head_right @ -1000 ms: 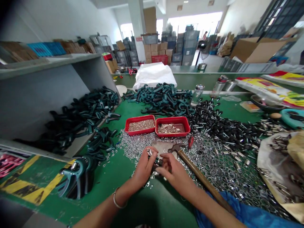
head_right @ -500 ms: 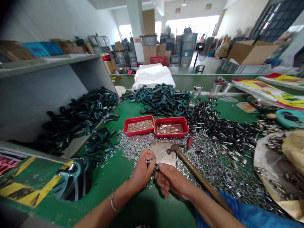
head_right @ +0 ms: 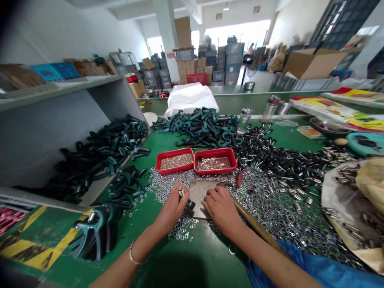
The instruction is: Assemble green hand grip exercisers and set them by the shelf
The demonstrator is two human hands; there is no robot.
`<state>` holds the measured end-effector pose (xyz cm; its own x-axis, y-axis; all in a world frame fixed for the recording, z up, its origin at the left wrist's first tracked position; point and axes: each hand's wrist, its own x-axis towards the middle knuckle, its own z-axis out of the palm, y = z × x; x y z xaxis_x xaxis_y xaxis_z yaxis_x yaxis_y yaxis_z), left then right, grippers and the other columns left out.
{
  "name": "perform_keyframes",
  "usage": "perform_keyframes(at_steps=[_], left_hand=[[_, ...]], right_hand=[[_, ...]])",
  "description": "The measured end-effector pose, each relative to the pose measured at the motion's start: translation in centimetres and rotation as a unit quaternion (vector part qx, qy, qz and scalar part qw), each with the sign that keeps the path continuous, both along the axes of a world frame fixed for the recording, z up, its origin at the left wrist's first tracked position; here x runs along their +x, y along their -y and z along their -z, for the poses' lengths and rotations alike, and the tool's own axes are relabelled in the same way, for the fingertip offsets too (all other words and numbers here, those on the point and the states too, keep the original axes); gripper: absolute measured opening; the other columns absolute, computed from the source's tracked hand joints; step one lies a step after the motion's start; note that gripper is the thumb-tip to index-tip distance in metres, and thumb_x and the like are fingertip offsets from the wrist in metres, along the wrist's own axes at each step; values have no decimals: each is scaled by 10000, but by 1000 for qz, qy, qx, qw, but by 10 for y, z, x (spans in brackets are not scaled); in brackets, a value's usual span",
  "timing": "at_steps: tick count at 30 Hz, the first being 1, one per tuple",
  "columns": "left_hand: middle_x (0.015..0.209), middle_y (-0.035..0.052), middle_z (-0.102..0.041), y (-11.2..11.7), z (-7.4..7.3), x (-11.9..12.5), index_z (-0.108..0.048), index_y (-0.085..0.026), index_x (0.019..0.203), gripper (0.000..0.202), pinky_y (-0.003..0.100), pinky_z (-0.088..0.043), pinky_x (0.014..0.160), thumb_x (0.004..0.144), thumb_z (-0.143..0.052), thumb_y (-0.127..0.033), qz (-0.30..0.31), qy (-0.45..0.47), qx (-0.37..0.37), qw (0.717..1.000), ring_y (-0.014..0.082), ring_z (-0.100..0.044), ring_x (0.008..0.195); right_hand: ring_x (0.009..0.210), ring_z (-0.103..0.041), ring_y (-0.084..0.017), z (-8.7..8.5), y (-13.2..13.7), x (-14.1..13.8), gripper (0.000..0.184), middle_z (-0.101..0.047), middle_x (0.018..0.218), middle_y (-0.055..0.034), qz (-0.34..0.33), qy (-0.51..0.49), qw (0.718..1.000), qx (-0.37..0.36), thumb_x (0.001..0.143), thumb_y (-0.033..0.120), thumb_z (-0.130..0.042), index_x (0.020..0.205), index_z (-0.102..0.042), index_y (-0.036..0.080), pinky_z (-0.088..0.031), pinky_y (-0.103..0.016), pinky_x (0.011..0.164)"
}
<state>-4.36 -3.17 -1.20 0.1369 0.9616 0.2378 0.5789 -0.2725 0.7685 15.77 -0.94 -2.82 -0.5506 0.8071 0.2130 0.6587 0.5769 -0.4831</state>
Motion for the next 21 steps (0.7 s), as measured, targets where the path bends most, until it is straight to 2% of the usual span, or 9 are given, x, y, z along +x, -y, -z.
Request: perform_keyframes(at_steps=[1,3,6,9,12,14,16,18,21], left_hand=[[1029,75,-528,-5,1,-2,-482,-185,1026,196,383,-442,940,1012,-353,-332,9,-26,-15,1000,203,-525,989],[1027,76,-542,-14,6,0,-494,-184,1027,199,389,-451,923,1004,-373,-342,69,-88,-37,993,212,-534,978],[1028,90,-564,-29,19,16,-531,-166,1003,196,393,-446,940,992,-397,-309,162,-187,-38,968,224,-543,990],[1069,132,-581,-44,23,35,-578,-130,1005,267,454,-418,972,949,-501,-379,157,-281,-12,947,278,-527,1056],[1092,125,-594,-66,7,42,-606,-142,1057,376,466,-420,949,896,-579,-481,130,-315,40,939,294,-523,1062],[1095,100,-609,-92,-10,43,-614,-171,1091,289,432,-417,960,953,-506,-401,114,-331,69,934,260,-535,1060],[1115,110,-624,-125,-24,46,-630,-165,1100,252,408,-410,986,984,-423,-249,99,-381,53,918,243,-549,1088],[1091,149,-652,-160,-30,51,-668,-126,1057,245,393,-437,970,943,-453,-145,106,-439,0,892,257,-588,1078],[931,169,-704,-197,-25,60,-722,-97,928,160,348,-511,860,832,-595,-79,148,-470,-64,868,268,-671,925]], right_hand=[[1133,-522,-311,5,-8,0,245,-668,1117,-133,-5,65,996,64,986,292,-481,994,-689,162,-328,-515,1055],[1205,-472,-331,18,-25,-1,267,-632,1244,-148,-9,133,982,130,954,278,-541,1138,-672,135,-299,-513,1082],[1226,-448,-326,31,-50,1,429,-548,1381,-156,53,114,983,136,962,305,-520,1345,-551,112,-353,-483,1037],[1197,-468,-316,31,-60,25,404,-549,1369,-152,113,65,984,117,983,321,-466,1326,-565,132,-379,-479,1008],[1163,-506,-289,26,-42,75,336,-602,1275,-131,96,43,990,94,996,332,-432,1220,-629,176,-381,-479,1012],[1115,-535,-272,25,-19,108,316,-625,1216,-120,88,39,993,71,998,342,-431,1187,-636,193,-406,-467,989],[1059,-558,-265,28,5,131,306,-641,1157,-111,86,50,994,46,990,358,-455,1190,-628,204,-445,-451,947],[997,-578,-268,35,23,141,325,-653,1099,-107,88,72,993,31,970,374,-496,1226,-608,210,-477,-450,907],[949,-601,-274,42,32,139,364,-655,1059,-123,103,83,991,16,951,367,-508,1260,-585,190,-505,-453,875]])
